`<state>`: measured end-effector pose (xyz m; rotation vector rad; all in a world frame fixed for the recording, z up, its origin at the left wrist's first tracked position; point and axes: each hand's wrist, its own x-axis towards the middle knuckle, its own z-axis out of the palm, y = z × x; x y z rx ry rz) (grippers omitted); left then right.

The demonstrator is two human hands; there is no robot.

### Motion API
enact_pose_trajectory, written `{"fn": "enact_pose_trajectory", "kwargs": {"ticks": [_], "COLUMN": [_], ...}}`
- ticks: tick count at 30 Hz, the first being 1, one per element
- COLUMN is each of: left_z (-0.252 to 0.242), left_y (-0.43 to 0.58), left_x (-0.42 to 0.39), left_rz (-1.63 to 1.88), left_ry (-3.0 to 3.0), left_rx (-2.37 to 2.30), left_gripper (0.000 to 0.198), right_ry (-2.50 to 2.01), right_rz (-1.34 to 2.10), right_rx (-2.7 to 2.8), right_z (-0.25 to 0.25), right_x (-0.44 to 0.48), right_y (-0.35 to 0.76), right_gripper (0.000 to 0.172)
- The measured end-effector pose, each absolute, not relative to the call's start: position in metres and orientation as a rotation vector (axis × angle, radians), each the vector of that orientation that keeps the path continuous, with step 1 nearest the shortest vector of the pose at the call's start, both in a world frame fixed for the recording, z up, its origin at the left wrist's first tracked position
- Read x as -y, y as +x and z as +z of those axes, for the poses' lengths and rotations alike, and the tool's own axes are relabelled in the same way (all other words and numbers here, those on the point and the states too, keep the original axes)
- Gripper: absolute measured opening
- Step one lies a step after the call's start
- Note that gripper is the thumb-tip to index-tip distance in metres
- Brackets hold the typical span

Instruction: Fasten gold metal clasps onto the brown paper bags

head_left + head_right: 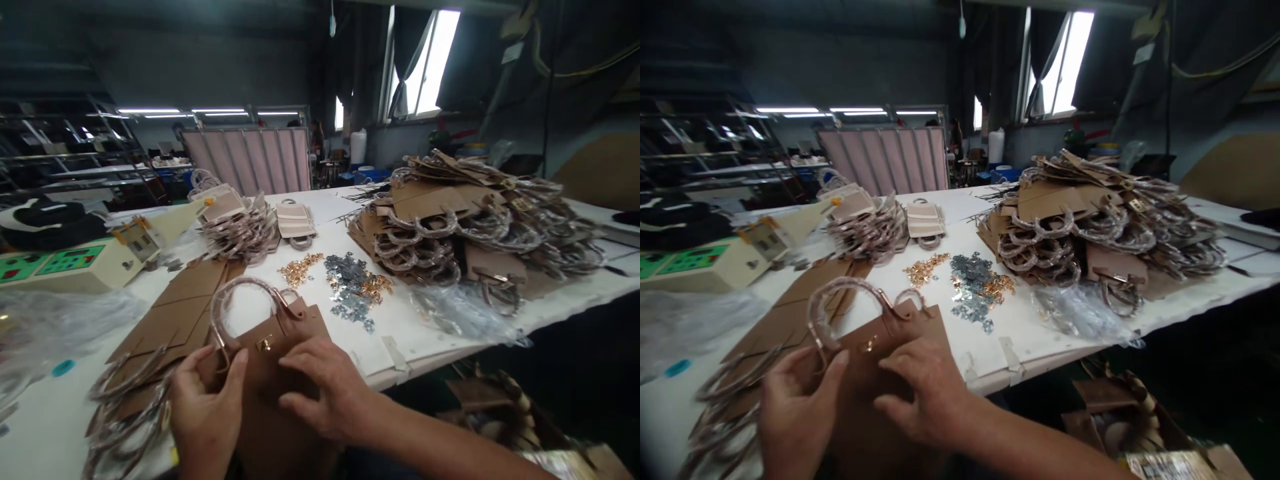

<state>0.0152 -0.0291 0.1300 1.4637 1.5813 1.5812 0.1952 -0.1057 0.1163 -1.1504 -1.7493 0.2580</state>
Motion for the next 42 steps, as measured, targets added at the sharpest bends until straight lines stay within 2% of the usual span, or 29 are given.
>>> {"fn": "enact_pose_trajectory", "kwargs": {"ticks": [2,5,8,11,17,23,26,30,34,38,40,42], "left_z": [0.116,0.094,0.075,0.057,0.04,0.049,0.049,0.052,0.066,0.08,0.084,0.085], "left_y": [0.019,0.03,0.044,0.054,0.06,0.055,0.052,0.045,0.033,0.021,0.021,0.025], "left_x": [0.013,-0.005,-0.017,-0.029,-0.042,-0.036,-0.04,-0.043,-0.034,-0.023,-0.02,-0.018], "left_rz": [1.604,1.513,1.379,1.276,1.185,1.135,1.167,1.066,0.849,0.66,0.629,0.628], "left_ry": [1.589,1.685,1.69,1.803,1.907,1.596,1.523,1.329,1.104,1.051,1.057,1.062], "left_rx": [-1.678,-1.673,-1.614,-1.616,-1.655,-1.607,-1.521,-1.454,-1.355,-1.312,-1.307,-1.301], "left_gripper": [0.079,0.059,0.039,0.033,0.048,0.034,0.034,0.046,0.063,0.078,0.076,0.07], "right_ry": [-1.23,-1.559,-1.859,-1.977,-2.053,-2.056,-2.018,-1.968,-1.943,-1.882,-1.797,-1.588], "right_rz": [0.307,0.307,0.235,0.23,0.299,0.332,0.382,0.439,0.401,0.392,0.482,0.702], "right_rx": [1.675,1.466,1.334,1.364,1.56,1.593,1.593,1.564,1.468,1.365,1.34,1.313], "right_z": [0.098,0.058,0.029,0.018,0.023,0.03,0.034,0.04,0.052,0.069,0.076,0.078], "right_x": [0.098,0.085,0.074,0.061,0.031,0.034,0.044,0.051,0.055,0.066,0.072,0.076], "right_y": [0.22,0.28,0.346,0.391,0.408,0.416,0.42,0.423,0.424,0.388,0.345,0.293], "right_gripper": [0.033,0.02,0.03,0.039,0.025,0.017,0.013,0.016,0.003,0.014,0.019,0.016]}}
